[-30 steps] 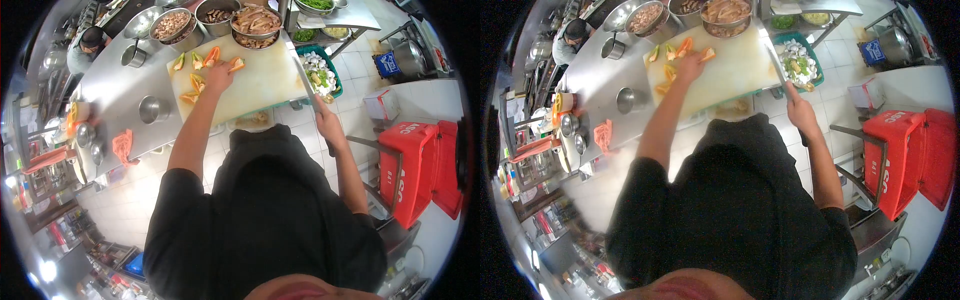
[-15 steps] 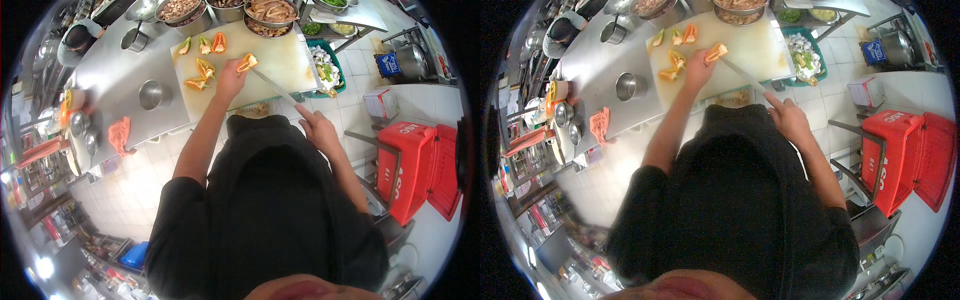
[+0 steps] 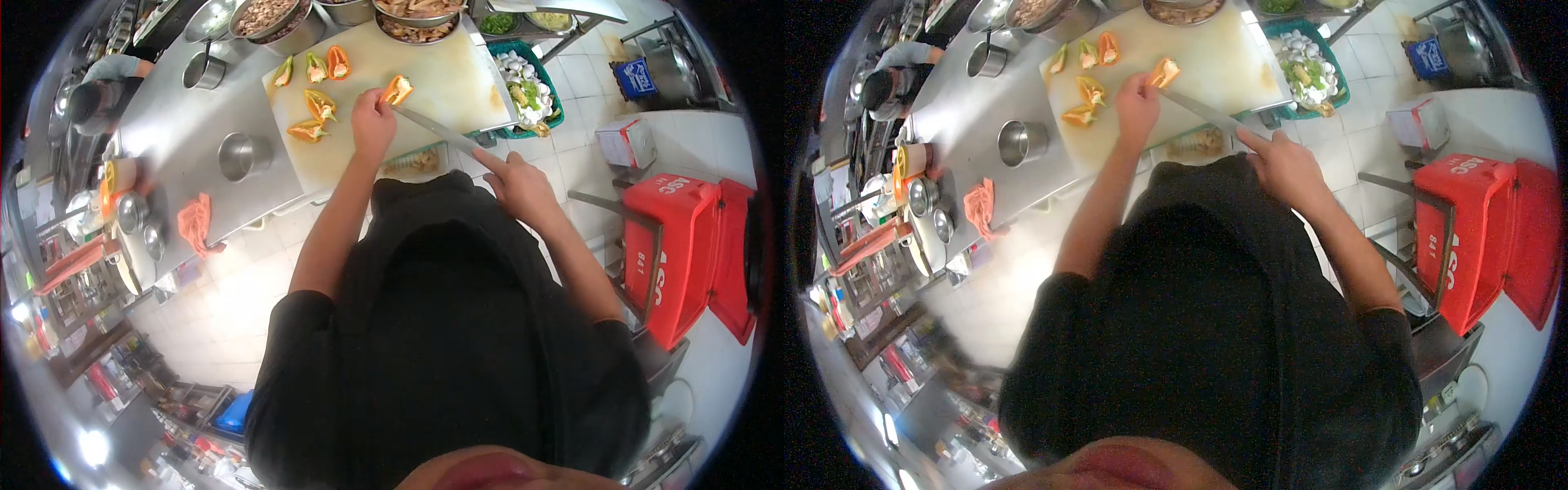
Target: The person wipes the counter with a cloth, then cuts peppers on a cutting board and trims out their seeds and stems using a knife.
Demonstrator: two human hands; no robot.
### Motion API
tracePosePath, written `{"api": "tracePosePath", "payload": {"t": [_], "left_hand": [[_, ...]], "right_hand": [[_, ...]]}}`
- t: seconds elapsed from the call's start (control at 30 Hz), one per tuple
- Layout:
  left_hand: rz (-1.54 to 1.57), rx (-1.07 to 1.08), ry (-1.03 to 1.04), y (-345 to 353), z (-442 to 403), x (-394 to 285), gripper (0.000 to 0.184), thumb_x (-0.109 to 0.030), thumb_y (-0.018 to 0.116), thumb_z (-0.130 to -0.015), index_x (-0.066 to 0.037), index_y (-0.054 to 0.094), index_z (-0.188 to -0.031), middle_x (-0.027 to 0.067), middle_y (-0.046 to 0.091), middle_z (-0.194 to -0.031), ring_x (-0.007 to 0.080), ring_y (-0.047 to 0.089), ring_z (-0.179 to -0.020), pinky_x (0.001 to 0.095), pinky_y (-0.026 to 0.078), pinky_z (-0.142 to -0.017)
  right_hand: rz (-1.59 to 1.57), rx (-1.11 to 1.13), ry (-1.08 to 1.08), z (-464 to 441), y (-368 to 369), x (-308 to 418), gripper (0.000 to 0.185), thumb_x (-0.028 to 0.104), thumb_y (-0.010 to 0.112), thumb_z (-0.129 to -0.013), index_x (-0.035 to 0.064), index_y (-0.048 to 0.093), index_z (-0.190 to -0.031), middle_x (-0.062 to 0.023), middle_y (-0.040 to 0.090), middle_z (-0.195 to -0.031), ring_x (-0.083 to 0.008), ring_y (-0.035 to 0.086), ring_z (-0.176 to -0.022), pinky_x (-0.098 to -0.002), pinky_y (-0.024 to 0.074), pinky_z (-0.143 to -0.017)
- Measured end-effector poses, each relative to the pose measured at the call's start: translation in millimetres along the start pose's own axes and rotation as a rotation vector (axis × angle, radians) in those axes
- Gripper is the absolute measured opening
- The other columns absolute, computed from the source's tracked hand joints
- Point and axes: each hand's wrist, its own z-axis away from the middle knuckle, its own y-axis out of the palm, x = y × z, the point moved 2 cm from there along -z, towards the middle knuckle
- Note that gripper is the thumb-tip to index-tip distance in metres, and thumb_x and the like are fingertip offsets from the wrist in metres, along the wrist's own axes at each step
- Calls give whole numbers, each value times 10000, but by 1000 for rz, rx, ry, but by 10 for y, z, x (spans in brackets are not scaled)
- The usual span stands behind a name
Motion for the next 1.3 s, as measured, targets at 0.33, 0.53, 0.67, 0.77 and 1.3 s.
{"api": "tracePosePath", "payload": {"t": [0.33, 0.53, 0.67, 0.77, 1.3], "left_hand": [[-160, 38, 99, 30, -45, -138, 190, -17, 620, -883, -33, 718, -1046, 197, 689, -964, 389, 678, -895, 464, 560, -799], [-160, 178, 28, -10, -245, -34, 204, -34, 625, -882, -43, 737, -1052, 194, 730, -928, 356, 713, -842, 443, 572, -775], [-191, 319, -50, -91, -409, 50, 258, -42, 614, -886, -81, 758, -1097, 187, 748, -946, 313, 732, -847, 415, 574, -775], [-198, 379, -36, -32, -562, 316, 302, -39, 597, -888, -117, 770, -1122, 189, 754, -971, 305, 737, -868, 402, 574, -789], [-390, 551, -24, -24, -1004, 436, 337, -53, 588, -902, -146, 773, -1167, 134, 761, -1121, 293, 720, -1044, 382, 552, -939]], "right_hand": [[125, -16, 92, -140, -57, -374, 488, 257, 602, -1002, 336, 535, -1478, -221, 612, -1069, -393, 689, -908, -489, 570, -798], [153, -37, 69, -172, -54, -529, 481, 259, 604, -1000, 359, 557, -1468, -207, 605, -1067, -379, 690, -905, -480, 572, -792], [120, -88, 22, -157, -71, -595, 446, 252, 609, -994, 351, 604, -1429, -204, 603, -1051, -374, 690, -891, -481, 572, -784], [129, -98, 14, -240, -112, -583, 443, 244, 619, -988, 352, 617, -1419, -204, 607, -1052, -373, 689, -891, -481, 570, -783], [131, -126, -9, -767, 45, -794, 469, 246, 614, -982, 388, 597, -1429, -177, 638, -1049, -355, 686, -937, -469, 561, -790]]}}
